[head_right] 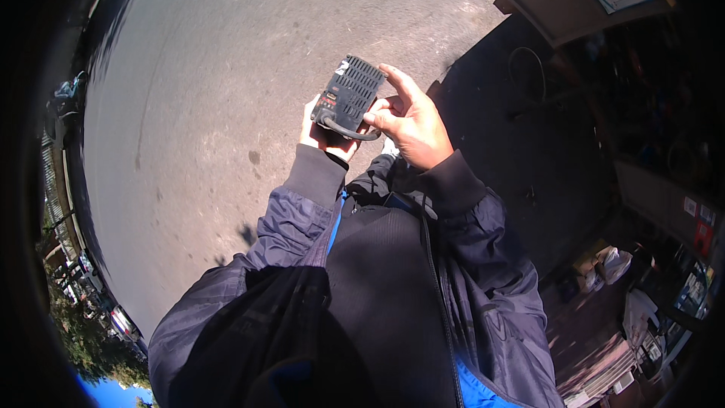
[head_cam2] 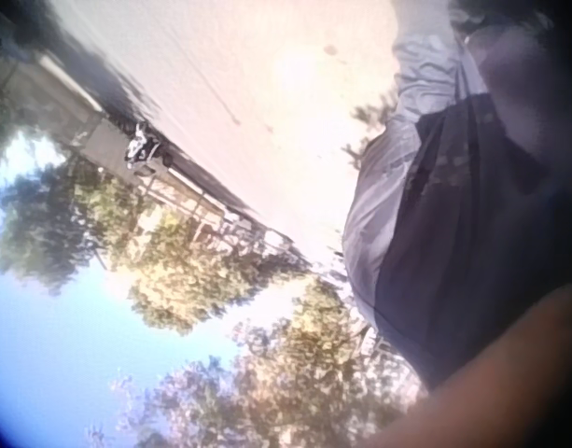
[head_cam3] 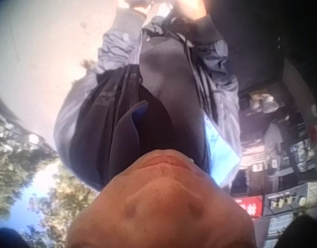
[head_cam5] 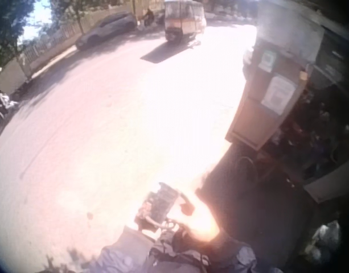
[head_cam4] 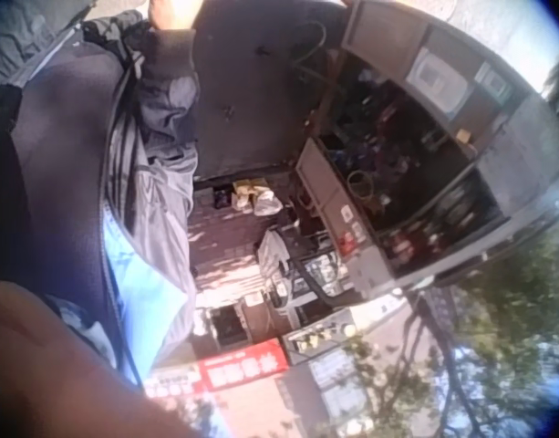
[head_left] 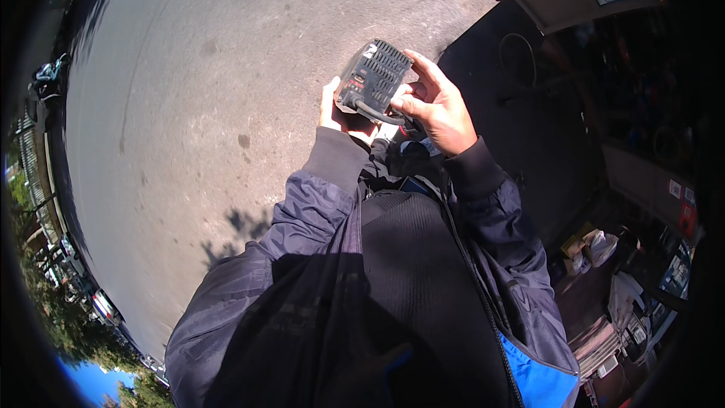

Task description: The person holds a black power supply unit, rotates it to view multiple sides, and walks from an outdoor area into a cluttered workshop. Inside, they pick up a screwdriver and continue to handle the unit, showing the fan and connector ends.

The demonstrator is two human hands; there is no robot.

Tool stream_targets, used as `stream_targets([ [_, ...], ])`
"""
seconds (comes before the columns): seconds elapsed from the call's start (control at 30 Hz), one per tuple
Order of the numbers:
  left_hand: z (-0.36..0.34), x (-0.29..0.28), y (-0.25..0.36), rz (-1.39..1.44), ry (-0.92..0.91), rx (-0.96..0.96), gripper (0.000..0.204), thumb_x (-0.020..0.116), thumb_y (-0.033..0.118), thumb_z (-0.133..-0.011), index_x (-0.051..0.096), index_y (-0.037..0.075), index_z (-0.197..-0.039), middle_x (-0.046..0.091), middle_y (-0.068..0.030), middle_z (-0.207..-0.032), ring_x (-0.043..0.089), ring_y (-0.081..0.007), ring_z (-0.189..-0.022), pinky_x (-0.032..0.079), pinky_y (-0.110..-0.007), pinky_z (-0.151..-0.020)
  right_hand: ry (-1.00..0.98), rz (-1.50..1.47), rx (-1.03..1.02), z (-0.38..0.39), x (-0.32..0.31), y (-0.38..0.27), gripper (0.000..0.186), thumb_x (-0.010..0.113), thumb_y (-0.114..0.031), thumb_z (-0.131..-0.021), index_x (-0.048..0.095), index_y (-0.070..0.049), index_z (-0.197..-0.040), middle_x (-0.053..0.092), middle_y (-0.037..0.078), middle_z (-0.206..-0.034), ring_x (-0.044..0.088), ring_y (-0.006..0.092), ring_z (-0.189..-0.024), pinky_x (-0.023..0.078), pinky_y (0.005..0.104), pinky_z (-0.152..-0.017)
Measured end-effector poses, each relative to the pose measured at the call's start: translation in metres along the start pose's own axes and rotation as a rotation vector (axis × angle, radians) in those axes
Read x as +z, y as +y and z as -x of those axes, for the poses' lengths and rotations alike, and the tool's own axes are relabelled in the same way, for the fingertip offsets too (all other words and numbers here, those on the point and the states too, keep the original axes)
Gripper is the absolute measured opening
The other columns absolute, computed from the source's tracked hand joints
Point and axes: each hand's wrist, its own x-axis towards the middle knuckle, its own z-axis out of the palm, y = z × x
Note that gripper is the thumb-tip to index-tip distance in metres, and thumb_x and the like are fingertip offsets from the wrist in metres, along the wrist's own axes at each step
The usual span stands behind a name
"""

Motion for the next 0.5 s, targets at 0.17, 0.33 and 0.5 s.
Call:
stream_targets([
  [0.17,0.002,0.004,-0.002,-0.045,0.045,-0.026,0.059,0.046,0.049,-0.100,0.057,0.006,-0.138,0.064,-0.0194,-0.132,0.066,-0.0359,-0.116,0.058,-0.052,-0.096,0.035,0.034,-0.036,0.008,-0.004,0.002,0.077,0.069,0.008,-0.090,0.030,0.004,-0.156,0.066,0.010,-0.092,0.066,0.0132,-0.084,0.052,0.0257,-0.076],
  [0.33,0.006,0.020,-0.012,-0.117,0.041,-0.068,0.057,0.039,0.045,-0.102,0.058,0.004,-0.137,0.065,-0.0203,-0.131,0.068,-0.0363,-0.114,0.060,-0.049,-0.095,0.066,0.036,-0.085,0.024,-0.015,0.001,0.074,0.070,0.008,-0.089,0.034,0.004,-0.154,0.065,0.008,-0.091,0.064,0.0105,-0.084,0.051,0.0243,-0.076],
  [0.5,0.005,0.032,-0.020,-0.295,0.002,-0.063,0.060,0.040,0.046,-0.102,0.053,0.004,-0.142,0.062,-0.0201,-0.136,0.064,-0.0355,-0.121,0.055,-0.049,-0.103,0.138,0.050,-0.114,0.043,-0.022,-0.003,0.071,0.071,0.008,-0.088,0.037,0.005,-0.151,0.066,0.009,-0.096,0.064,0.0113,-0.087,0.054,0.0261,-0.078],
])
